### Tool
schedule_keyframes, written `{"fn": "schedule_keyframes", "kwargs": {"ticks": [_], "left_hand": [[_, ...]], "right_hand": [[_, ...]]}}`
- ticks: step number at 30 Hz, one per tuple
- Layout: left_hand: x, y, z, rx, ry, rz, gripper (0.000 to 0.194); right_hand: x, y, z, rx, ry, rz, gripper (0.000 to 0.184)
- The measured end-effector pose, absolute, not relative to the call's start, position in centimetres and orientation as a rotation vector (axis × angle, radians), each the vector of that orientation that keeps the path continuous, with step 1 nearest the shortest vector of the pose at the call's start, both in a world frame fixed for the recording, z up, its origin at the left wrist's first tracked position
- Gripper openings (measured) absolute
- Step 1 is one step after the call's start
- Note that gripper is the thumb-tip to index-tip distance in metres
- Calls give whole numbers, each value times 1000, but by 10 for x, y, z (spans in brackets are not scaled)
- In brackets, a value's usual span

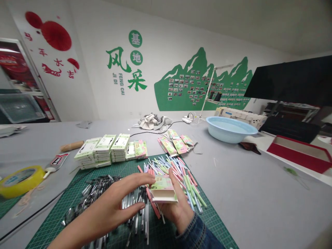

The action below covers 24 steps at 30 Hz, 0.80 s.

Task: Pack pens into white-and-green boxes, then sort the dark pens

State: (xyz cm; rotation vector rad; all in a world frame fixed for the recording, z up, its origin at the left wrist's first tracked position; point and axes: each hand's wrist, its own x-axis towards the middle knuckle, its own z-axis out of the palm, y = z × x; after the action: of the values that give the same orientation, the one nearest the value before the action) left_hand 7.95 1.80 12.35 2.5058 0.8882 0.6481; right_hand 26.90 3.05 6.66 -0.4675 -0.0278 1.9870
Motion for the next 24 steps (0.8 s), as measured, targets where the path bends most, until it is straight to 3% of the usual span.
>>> {"fn": "schedule_keyframes", "kwargs": {"ticks": [5, 8, 14, 24], "left_hand": [[79, 10, 121, 2528, 866, 604, 68], [74, 14, 112, 2507, 833, 538, 84], [75, 43, 94, 2179, 1025, 920, 54], [69, 39, 96, 2227, 1100, 789, 44]], "right_hand": [[259, 29, 56, -487, -178, 1976, 54], [250, 21, 49, -686, -432, 1791, 55], [239, 2, 55, -883, -1145, 1263, 51], [235, -15, 67, -1224, -1289, 1209, 64]]}}
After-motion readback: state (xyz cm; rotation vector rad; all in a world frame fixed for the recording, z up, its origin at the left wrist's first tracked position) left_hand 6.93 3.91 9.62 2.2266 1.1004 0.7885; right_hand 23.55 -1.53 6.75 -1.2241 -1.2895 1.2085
